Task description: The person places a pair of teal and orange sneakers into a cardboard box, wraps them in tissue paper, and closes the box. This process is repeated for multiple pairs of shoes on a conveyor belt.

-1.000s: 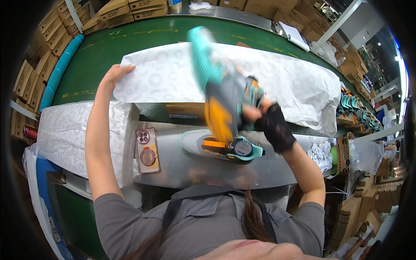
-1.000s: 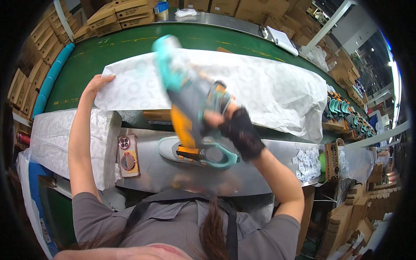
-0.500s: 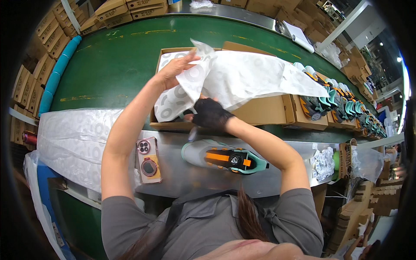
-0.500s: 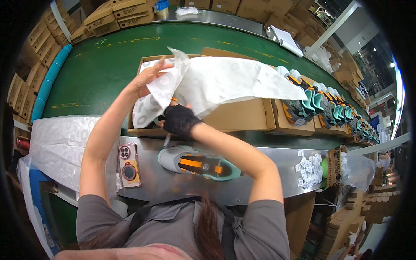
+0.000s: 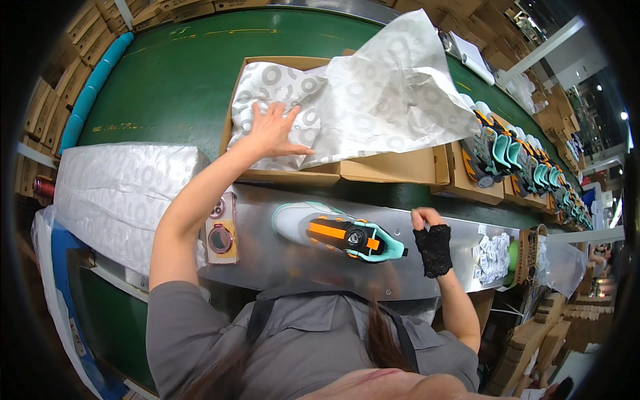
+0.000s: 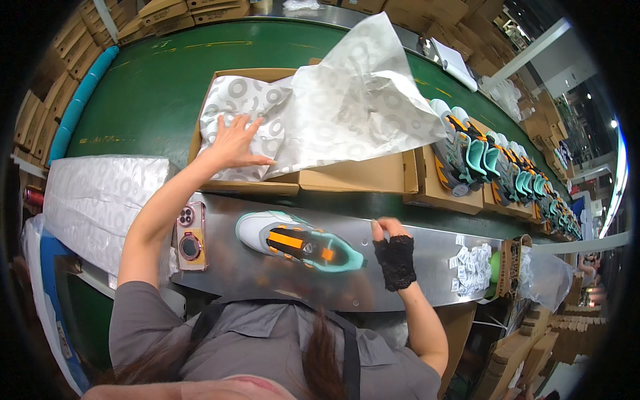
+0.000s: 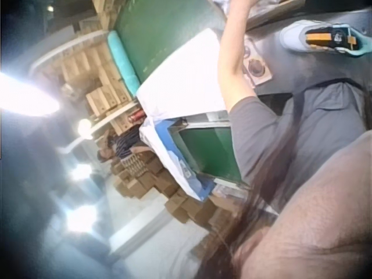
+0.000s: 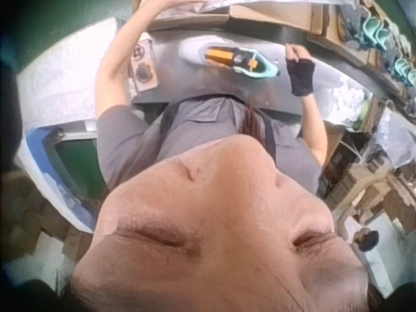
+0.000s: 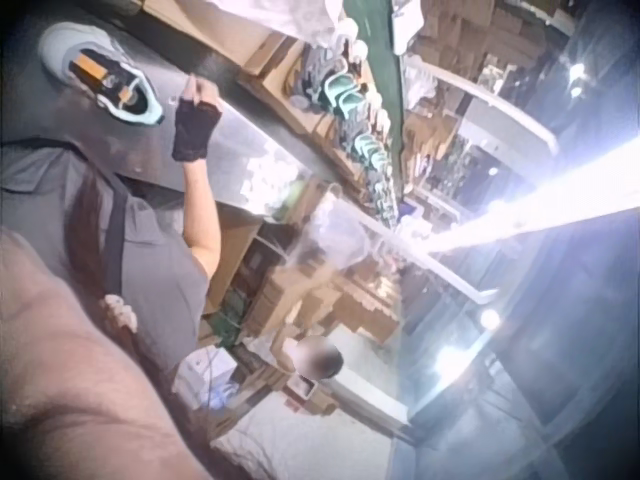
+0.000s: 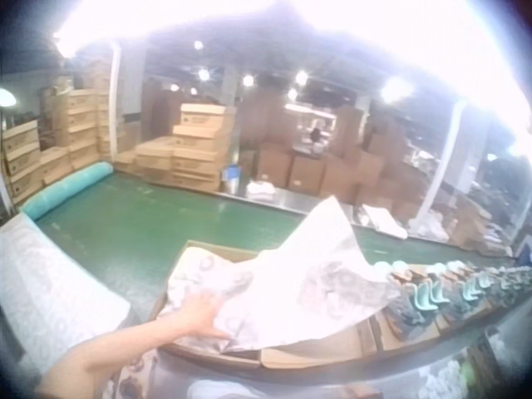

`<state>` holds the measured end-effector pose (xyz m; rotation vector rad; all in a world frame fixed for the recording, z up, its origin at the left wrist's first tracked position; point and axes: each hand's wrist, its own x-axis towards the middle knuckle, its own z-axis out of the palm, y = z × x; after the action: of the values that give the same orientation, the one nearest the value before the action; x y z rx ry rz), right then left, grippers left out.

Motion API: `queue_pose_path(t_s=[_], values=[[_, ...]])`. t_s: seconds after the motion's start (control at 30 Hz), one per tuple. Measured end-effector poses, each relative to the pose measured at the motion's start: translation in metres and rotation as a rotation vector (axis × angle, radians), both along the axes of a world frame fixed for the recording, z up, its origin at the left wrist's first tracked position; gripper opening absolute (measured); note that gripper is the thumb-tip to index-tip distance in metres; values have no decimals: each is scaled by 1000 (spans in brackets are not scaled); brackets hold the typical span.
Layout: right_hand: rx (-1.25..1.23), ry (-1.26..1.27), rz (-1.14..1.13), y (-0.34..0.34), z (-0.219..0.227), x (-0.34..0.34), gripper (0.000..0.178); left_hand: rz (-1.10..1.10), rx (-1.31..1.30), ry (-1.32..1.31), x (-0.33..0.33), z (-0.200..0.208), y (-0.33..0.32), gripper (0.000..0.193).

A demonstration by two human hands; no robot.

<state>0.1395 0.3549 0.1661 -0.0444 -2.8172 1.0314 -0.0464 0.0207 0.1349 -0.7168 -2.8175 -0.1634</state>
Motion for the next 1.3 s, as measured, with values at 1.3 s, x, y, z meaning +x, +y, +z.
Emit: queue_pose_path(t_s=[1.3], values=[[590, 309, 276, -73, -59, -109, 54, 502, 1615, -579, 6, -49, -17, 62]])
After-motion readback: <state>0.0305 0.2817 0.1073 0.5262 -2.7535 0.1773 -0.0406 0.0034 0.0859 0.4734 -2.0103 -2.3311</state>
